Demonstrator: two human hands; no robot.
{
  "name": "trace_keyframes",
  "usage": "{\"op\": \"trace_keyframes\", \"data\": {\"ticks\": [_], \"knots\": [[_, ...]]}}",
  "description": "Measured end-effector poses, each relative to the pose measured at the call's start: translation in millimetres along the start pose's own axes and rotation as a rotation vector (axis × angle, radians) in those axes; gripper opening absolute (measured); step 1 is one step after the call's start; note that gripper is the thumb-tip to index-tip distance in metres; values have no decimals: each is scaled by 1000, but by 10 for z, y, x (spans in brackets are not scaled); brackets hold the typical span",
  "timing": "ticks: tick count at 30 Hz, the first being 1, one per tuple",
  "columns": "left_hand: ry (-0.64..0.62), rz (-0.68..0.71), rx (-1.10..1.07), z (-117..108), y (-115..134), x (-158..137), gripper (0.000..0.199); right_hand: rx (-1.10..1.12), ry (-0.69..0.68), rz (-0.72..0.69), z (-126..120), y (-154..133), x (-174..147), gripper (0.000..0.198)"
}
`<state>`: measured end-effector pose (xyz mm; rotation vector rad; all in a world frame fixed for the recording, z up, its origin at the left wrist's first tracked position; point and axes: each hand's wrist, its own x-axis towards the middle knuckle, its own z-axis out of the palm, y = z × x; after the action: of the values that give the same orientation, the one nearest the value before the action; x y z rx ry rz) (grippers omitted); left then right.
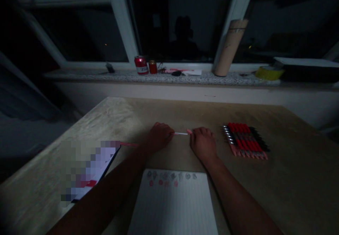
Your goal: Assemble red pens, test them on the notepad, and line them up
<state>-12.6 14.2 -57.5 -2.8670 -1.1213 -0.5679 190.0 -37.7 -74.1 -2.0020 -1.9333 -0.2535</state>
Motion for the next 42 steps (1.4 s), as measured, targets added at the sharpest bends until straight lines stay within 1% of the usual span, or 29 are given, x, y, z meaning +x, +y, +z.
{"op": "trace_keyframes", "data": {"ticks": [3,7,12,15,19,25,30,33,38,42], "knots": [[25,-12,0,12,-5,-1,20,-21,-11,-3,-16,-8,-9,39],[35,-29,-7,22,-10,4,21,8,12,-31,-2,16,0,29],[45,-47,2,28,-22,7,21,152,38,-235,8,-3,6,22],[42,-54,12,20,-19,6,22,208,56,-293,5,-28,-2,22],[11,-43,18,10,-2,9,21,240,59,-308,3,-31,-7,22],[4,-21,27,32,21,16,22,246,47,-337,6,-49,-13,22],[-8,-18,-20,37,49,15,21,275,43,-357,-18,-79,-22,22],[-2,-27,-49,41,68,15,19,281,32,-366,-30,-92,-26,22],[4,2,-50,45,71,8,23,293,3,-373,-30,-94,-31,23],[18,6,-44,46,64,9,23,309,6,-386,-26,-88,-31,24]]}}
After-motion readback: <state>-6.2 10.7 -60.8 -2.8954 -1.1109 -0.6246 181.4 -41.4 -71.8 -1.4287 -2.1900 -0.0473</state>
